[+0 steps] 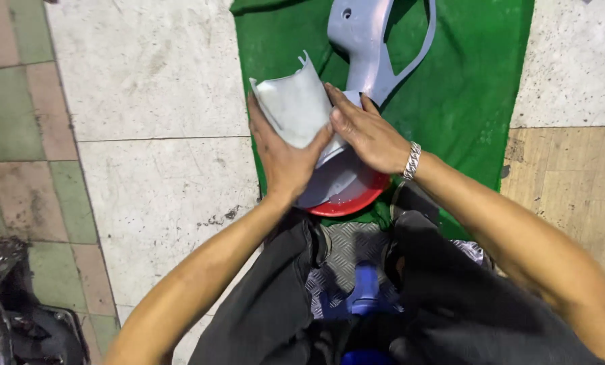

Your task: The person sits on the floor and sands a white plastic part using a sanding block, repeatedly dipping it into a red bucket of water. A larger gray plastic part rests nearby on a green mat.

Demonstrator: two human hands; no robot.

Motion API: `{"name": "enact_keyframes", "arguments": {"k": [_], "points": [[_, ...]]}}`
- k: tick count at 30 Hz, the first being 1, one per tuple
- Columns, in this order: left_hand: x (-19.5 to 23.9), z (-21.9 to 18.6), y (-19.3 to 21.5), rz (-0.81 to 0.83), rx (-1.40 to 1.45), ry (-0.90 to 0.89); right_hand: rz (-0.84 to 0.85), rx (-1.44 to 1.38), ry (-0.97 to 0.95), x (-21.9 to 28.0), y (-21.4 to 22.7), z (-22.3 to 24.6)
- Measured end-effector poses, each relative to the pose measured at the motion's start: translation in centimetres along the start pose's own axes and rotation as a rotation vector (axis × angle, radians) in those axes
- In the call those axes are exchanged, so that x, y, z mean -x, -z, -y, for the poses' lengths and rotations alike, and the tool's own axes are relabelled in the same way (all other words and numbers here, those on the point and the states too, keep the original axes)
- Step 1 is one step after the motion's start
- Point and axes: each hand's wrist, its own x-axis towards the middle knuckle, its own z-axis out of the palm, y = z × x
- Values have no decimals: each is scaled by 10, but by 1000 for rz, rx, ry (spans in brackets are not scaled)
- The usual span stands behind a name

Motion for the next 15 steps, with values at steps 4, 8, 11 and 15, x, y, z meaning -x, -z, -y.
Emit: {"name": "enact_keyframes", "arguments": {"k": [4,8,11,15], "points": [[13,-16,10,-34,35,-104,25,20,-110,19,17,43],[18,-12,12,35,-40,-206,87,17,-276,27,30,50],[23,-4,-13,-48,-129,-216,96,22,-349,26,30,48],[20,-4,-28,-159,-237,-118,5,-55,-330,10,14,26]]}}
